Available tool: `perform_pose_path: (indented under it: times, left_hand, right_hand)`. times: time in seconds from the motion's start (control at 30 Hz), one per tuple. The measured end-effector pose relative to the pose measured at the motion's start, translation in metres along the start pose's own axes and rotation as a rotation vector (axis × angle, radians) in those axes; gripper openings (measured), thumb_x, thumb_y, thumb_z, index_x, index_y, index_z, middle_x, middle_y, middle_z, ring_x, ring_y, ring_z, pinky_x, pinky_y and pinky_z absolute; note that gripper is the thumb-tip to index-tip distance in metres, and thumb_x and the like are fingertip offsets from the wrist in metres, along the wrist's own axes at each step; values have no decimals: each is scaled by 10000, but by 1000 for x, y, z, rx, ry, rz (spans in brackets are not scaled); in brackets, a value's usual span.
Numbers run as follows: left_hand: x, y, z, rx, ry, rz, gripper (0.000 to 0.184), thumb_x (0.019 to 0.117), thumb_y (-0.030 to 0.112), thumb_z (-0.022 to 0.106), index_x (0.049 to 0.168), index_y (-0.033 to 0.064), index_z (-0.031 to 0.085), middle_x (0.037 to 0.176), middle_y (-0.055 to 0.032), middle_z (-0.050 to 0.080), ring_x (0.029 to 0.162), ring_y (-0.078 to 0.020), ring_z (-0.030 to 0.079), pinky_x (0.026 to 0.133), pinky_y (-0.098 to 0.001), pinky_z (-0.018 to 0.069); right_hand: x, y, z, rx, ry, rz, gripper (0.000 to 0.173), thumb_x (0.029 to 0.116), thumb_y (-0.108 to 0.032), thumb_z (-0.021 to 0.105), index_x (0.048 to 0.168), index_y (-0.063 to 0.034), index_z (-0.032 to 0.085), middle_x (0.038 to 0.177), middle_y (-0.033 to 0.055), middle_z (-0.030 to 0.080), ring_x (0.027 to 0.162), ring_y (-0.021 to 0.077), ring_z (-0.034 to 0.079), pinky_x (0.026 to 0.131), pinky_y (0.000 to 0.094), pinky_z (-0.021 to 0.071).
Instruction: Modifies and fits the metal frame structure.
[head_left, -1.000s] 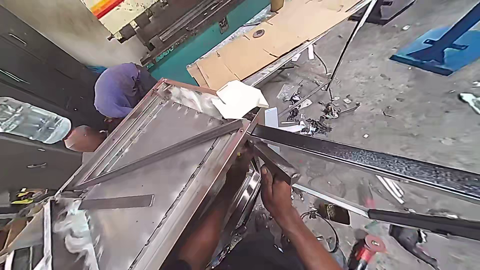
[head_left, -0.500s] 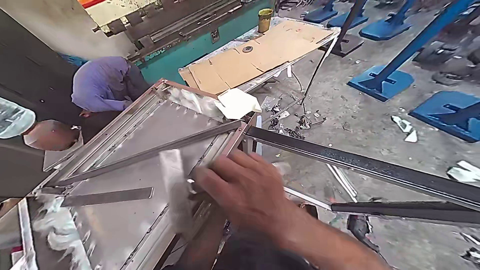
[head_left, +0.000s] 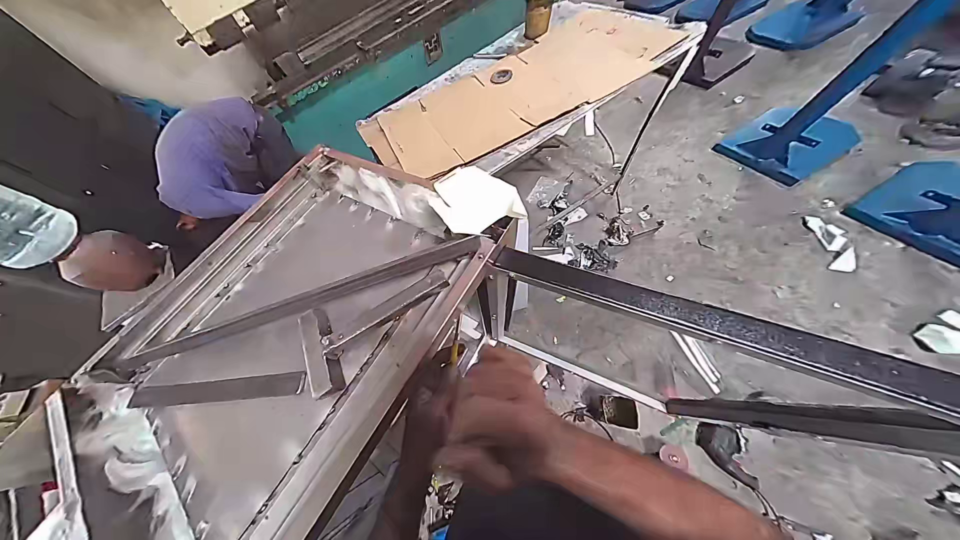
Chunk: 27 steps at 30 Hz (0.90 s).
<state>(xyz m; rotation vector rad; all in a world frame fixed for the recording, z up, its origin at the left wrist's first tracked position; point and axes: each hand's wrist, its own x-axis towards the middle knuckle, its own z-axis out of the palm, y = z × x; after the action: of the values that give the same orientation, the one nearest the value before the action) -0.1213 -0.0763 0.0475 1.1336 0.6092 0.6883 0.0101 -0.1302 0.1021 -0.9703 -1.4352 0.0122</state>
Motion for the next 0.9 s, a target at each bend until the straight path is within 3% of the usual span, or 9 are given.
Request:
perform_pose_path:
  times: [0.03,0.07,0.1,0.17,0.2,0.27,0.4,0.73,0.9]
  left_hand:
    - [5,3,2,-21,-30,-23,266,1066,132,475,1247,-31,582,737,32,621,535,-16,542,486,-173,474]
    - [8,4,4,-31,-76,-45,274,1082,174,467,1247,-17,573,673,18,593,478,-45,527,436,-199,466]
    - [9,5,5,-31,-109,-72,290,1085,192,463,1257,-14,573,653,-6,576,466,-75,524,428,-220,463]
    - [13,9,9,-68,-148,-112,316,1091,212,455,1267,-6,600,641,-37,567,445,-92,509,395,-218,447]
    - [16,12,12,-114,-158,-127,318,1095,216,446,1255,-5,609,639,-45,574,440,-90,515,390,-216,451]
    - [20,14,16,-214,-177,-155,323,1102,233,430,1231,-5,606,629,-44,577,433,-86,524,392,-217,457]
    - [23,15,17,-366,-182,-240,367,1097,264,415,1223,-11,623,619,-45,591,434,-89,553,397,-224,480]
    - [29,20,9,-652,-289,-415,352,1090,301,424,1222,43,622,603,6,563,428,-49,525,400,-179,447]
    - [29,23,9,-634,-295,-427,345,1086,302,431,1221,50,625,600,1,571,425,-51,537,395,-179,457]
  right_hand:
    - [-28,9,-9,58,80,205,408,1037,-396,557,752,-110,617,649,3,609,608,89,588,601,279,490]
    - [-46,19,-16,93,126,448,407,1060,-386,522,809,-81,620,683,-5,608,616,61,591,571,236,507]
    - [-54,30,-22,152,139,662,378,1076,-370,492,939,-53,646,766,9,641,658,82,611,571,250,518]
    - [-47,45,-30,307,92,870,383,1078,-323,515,1242,-14,672,1000,66,734,813,153,692,647,300,581]
    - [-40,49,-31,371,74,894,376,1078,-279,534,1299,-3,661,1056,85,742,862,171,706,698,317,600]
    - [-25,53,-31,440,93,919,302,1065,-187,562,1247,18,690,1053,107,759,875,187,727,740,323,616]
    - [-15,61,-29,505,170,948,203,1031,-130,617,1029,44,721,863,111,735,721,156,688,667,287,590]
    - [-11,67,-23,539,237,989,174,1000,-123,662,952,39,704,794,108,720,660,153,674,638,304,590]
    - [-11,68,-21,573,263,964,167,1005,-102,644,927,42,680,777,107,701,654,157,668,634,303,589]
